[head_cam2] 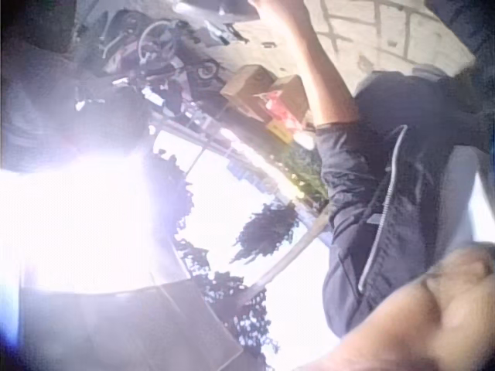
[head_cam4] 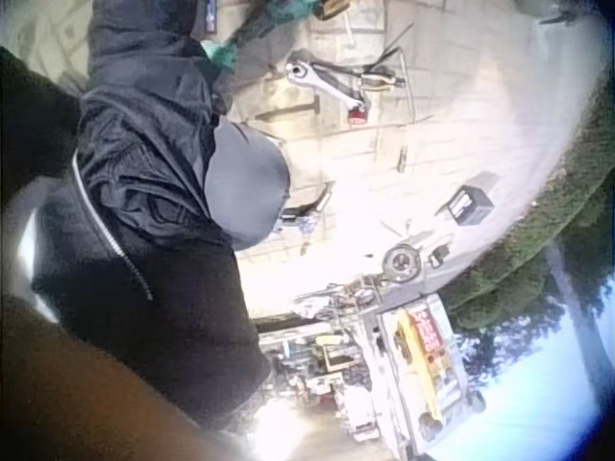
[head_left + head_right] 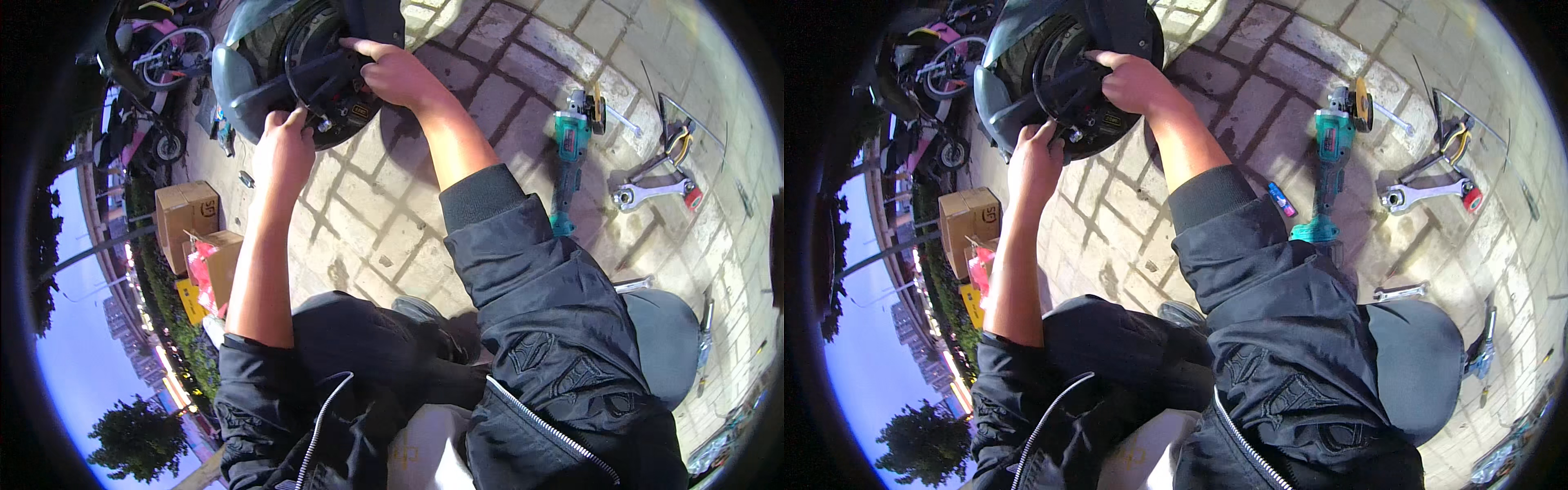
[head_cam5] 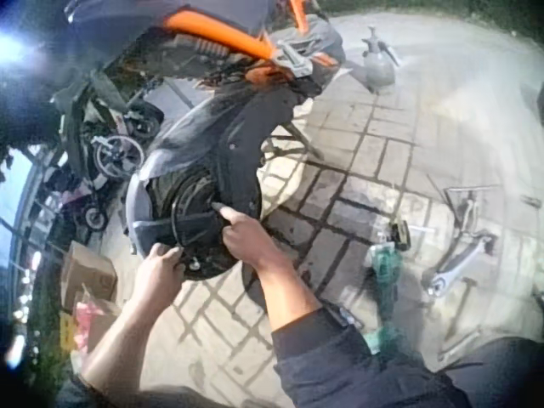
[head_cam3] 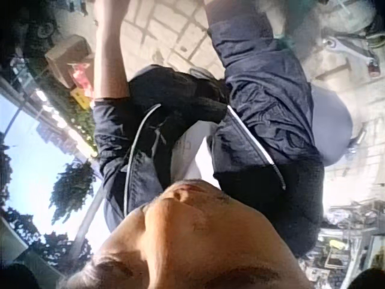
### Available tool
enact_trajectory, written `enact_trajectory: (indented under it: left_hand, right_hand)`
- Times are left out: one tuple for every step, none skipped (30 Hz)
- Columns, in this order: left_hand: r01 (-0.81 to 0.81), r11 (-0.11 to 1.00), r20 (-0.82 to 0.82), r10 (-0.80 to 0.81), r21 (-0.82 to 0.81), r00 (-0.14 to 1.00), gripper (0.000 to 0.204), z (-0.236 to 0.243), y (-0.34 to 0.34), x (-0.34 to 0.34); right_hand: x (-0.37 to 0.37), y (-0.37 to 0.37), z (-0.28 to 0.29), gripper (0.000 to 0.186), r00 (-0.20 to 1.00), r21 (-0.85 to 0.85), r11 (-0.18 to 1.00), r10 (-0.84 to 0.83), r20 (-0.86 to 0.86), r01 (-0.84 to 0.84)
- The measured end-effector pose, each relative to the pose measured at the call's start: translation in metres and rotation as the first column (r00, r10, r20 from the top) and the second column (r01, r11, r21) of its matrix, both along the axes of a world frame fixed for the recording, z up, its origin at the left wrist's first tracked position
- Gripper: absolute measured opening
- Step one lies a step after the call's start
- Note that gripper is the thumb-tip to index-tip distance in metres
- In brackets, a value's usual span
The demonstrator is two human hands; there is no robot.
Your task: The person uses an angle grinder to trim or smooth the plastic fender of a motorcycle by hand.
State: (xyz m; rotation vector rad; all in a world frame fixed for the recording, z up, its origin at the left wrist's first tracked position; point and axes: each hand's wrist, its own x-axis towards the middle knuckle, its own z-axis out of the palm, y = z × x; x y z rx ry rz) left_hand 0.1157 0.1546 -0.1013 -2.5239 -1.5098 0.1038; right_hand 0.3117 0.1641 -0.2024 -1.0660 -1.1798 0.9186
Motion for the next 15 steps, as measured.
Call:
enact_trajectory:
  left_hand:
    - [0.011,1.000,0.008,-0.011,0.005,1.000,0.033,-0.002,0.002,-0.003]
    - [0.027,1.000,0.022,-0.027,0.015,0.999,0.034,0.002,0.003,-0.001]
    - [0.034,0.999,0.012,-0.034,0.018,0.999,0.035,0.003,0.004,-0.003]
    - [0.041,0.999,0.003,-0.041,0.021,0.999,0.035,0.004,0.005,-0.004]
    - [0.031,0.999,0.002,-0.031,0.010,1.000,0.035,0.005,0.004,-0.003]
    - [0.033,0.999,0.014,-0.033,0.002,0.999,0.035,0.005,0.003,-0.001]
    - [0.034,0.999,0.027,-0.034,-0.005,0.999,0.036,0.005,0.001,0.002]
    - [0.033,0.999,0.037,-0.033,-0.008,0.999,0.036,0.006,0.000,0.004]
    - [0.031,1.000,0.024,-0.031,0.003,0.999,0.037,0.003,0.001,0.004]
    - [0.022,1.000,0.024,-0.021,-0.002,0.999,0.037,0.002,-0.001,0.005]
    - [0.014,1.000,0.023,-0.014,-0.004,1.000,0.037,0.006,-0.003,0.007]
    - [0.007,1.000,0.022,-0.007,-0.006,1.000,0.037,0.008,-0.004,0.007]
    - [0.009,1.000,0.017,-0.009,-0.004,1.000,0.038,0.010,-0.003,0.006]
    - [0.019,1.000,0.021,-0.019,-0.004,1.000,0.038,0.008,-0.001,0.004]
    - [0.029,1.000,0.025,-0.029,-0.003,0.999,0.038,0.006,0.000,0.003]
  right_hand:
    - [0.000,-0.002,0.001,0.060,1.000,-0.016,1.000,-0.001,-0.001,0.001]
    - [0.003,0.002,-0.003,0.060,0.994,0.086,0.995,-0.066,0.091,0.058]
    - [0.001,0.009,-0.008,0.061,0.976,0.184,0.979,-0.125,0.178,0.092]
    - [-0.001,0.012,-0.014,0.061,0.979,0.182,0.979,-0.121,0.165,0.090]
    - [-0.003,0.011,-0.013,0.062,0.981,0.175,0.981,-0.114,0.155,0.087]
    - [-0.003,0.010,-0.013,0.062,0.983,0.168,0.982,-0.109,0.145,0.084]
    - [0.000,0.008,-0.014,0.063,0.991,0.103,0.994,-0.050,0.124,0.038]
    - [0.001,0.006,-0.010,0.063,0.995,0.058,0.998,-0.019,0.097,0.013]
    - [0.002,0.004,-0.007,0.063,0.998,0.013,1.000,0.010,0.070,-0.011]
    - [0.002,0.001,-0.003,0.063,0.999,-0.018,1.000,0.011,0.043,-0.010]
    - [0.002,0.002,-0.002,0.064,1.000,-0.045,0.999,0.009,0.017,-0.008]
    - [0.000,0.004,-0.004,0.064,1.000,0.013,1.000,-0.018,0.023,0.017]
    - [-0.003,0.006,-0.005,0.064,0.999,0.071,0.997,-0.044,0.028,0.042]
    - [-0.003,0.006,-0.006,0.065,0.998,0.085,0.995,-0.048,0.034,0.045]
    - [-0.003,0.006,-0.008,0.065,0.998,0.100,0.994,-0.052,0.040,0.048]
